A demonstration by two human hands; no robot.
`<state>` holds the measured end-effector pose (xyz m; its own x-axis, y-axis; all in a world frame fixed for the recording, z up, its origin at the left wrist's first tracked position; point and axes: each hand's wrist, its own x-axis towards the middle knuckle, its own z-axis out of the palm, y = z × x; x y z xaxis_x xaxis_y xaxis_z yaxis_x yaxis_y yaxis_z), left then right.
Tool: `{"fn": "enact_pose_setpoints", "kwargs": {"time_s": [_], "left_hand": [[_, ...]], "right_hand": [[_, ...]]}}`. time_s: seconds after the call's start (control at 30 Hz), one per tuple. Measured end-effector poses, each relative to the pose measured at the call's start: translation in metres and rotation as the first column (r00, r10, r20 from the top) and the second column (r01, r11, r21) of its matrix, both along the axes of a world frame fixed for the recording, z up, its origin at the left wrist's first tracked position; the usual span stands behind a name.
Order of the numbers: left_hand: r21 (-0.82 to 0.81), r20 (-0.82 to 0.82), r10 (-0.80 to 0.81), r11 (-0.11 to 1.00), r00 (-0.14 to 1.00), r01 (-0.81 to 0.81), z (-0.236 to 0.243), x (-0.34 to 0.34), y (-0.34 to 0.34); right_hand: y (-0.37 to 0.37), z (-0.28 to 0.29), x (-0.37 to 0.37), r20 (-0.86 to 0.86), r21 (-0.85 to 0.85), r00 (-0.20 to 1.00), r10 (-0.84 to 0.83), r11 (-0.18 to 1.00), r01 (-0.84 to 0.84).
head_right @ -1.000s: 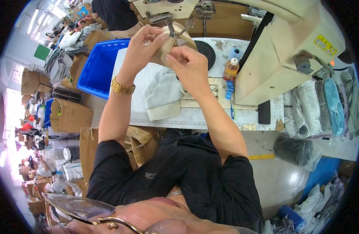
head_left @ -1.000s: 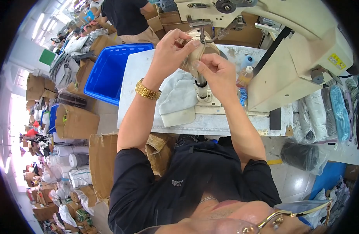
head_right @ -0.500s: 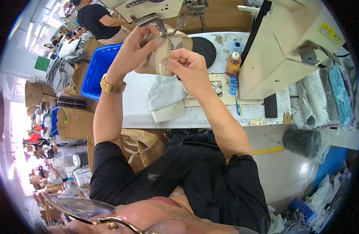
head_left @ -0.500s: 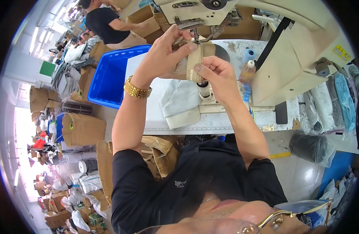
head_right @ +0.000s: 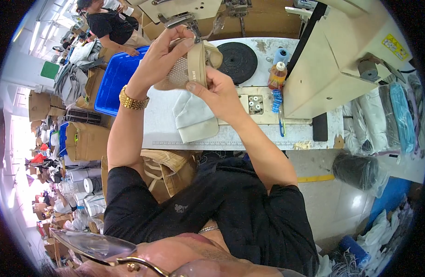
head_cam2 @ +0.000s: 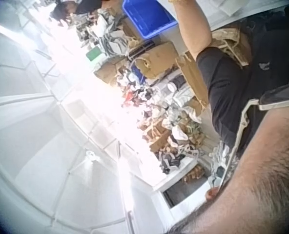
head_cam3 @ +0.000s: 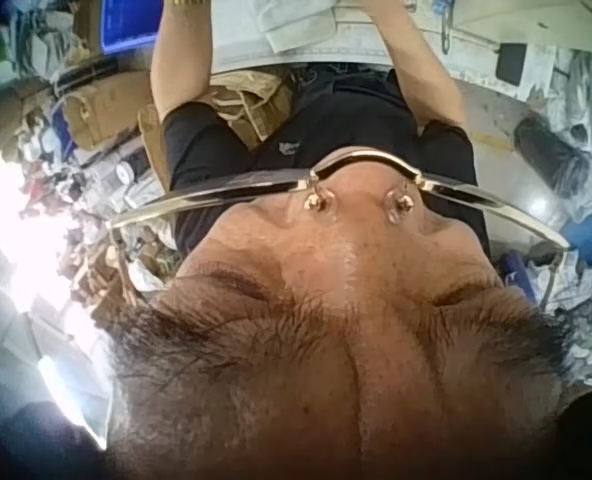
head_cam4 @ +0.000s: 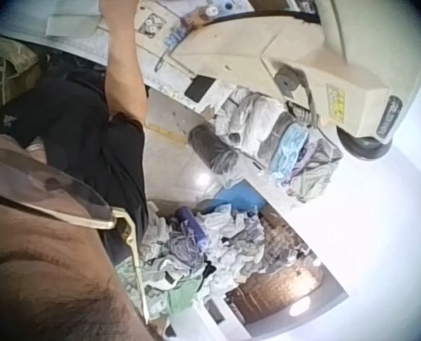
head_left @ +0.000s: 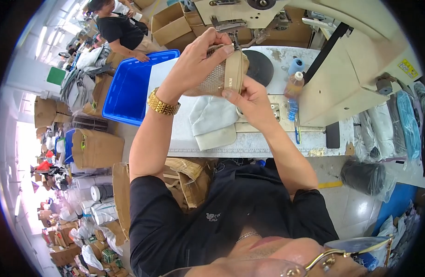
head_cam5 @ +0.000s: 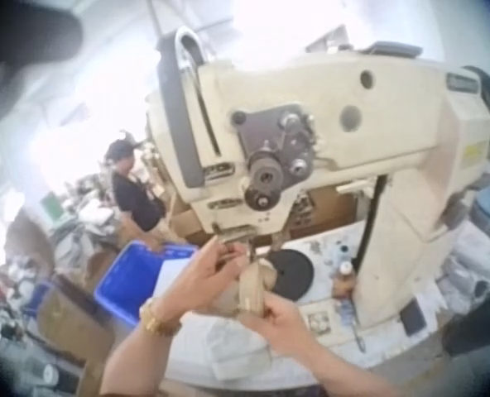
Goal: Sewing and trimming components of a shoe upper using an industrial sewing machine and scissors.
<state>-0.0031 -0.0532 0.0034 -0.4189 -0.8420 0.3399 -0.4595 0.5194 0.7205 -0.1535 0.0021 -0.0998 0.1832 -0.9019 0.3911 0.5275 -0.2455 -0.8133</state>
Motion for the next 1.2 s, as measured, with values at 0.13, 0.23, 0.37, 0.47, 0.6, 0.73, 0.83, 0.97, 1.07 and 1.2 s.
{"fn": "enact_pose_setpoints", "kwargs": {"time_s": [0.13, 0.23, 0.37, 0.47, 0.6, 0.73, 0.83, 0.97, 1.07, 1.2], "left_hand": [[-0.390, 0.260, 0.140, 0.920, 0.955, -0.029, 0.007, -0.006, 0.019], [-0.504, 0.196, 0.125, 0.863, 0.973, -0.010, 0.001, -0.007, 0.026], [-0.456, 0.017, 0.025, 0.890, 1.000, -0.014, -0.018, -0.001, 0.017], [-0.398, -0.064, -0.056, 0.917, 0.996, 0.026, -0.024, 0.005, 0.004], [-0.127, -0.279, -0.128, 0.987, 0.952, 0.096, -0.026, 0.003, 0.000], [-0.113, -0.291, -0.131, 0.988, 0.948, 0.102, -0.029, 0.004, -0.004], [-0.059, -0.308, -0.084, 0.996, 0.948, 0.069, -0.029, 0.003, -0.002], [-0.057, -0.307, -0.056, 0.998, 0.950, 0.040, -0.028, 0.001, 0.001], [-0.070, -0.294, -0.017, 0.998, 0.956, -0.004, -0.028, -0.003, 0.005], [-0.054, -0.280, 0.077, 0.994, 0.957, -0.096, -0.026, -0.012, 0.014]], "right_hand": [[0.029, 0.012, 0.002, -0.081, 0.102, 0.991, 0.105, 0.990, -0.096], [0.030, 0.023, -0.003, 0.000, 0.206, 0.993, 0.119, 0.972, -0.117], [0.006, 0.026, -0.001, 0.172, 0.248, 0.985, -0.032, 0.969, -0.012], [0.000, 0.027, 0.005, 0.116, 0.135, 0.989, -0.089, 0.988, 0.073], [-0.006, 0.026, 0.007, 0.025, 0.102, 0.992, -0.120, 0.988, 0.117], [-0.009, 0.026, 0.003, 0.054, 0.145, 0.998, -0.037, 0.989, 0.029], [-0.010, 0.021, 0.004, 0.116, 0.164, 0.993, -0.011, 0.986, -0.008], [-0.013, 0.022, 0.002, 0.113, 0.184, 0.993, -0.026, 0.983, 0.005], [-0.010, 0.024, 0.002, 0.128, 0.226, 0.991, -0.042, 0.974, 0.012], [-0.015, 0.025, -0.006, 0.170, 0.233, 0.985, -0.022, 0.972, -0.019]]}}
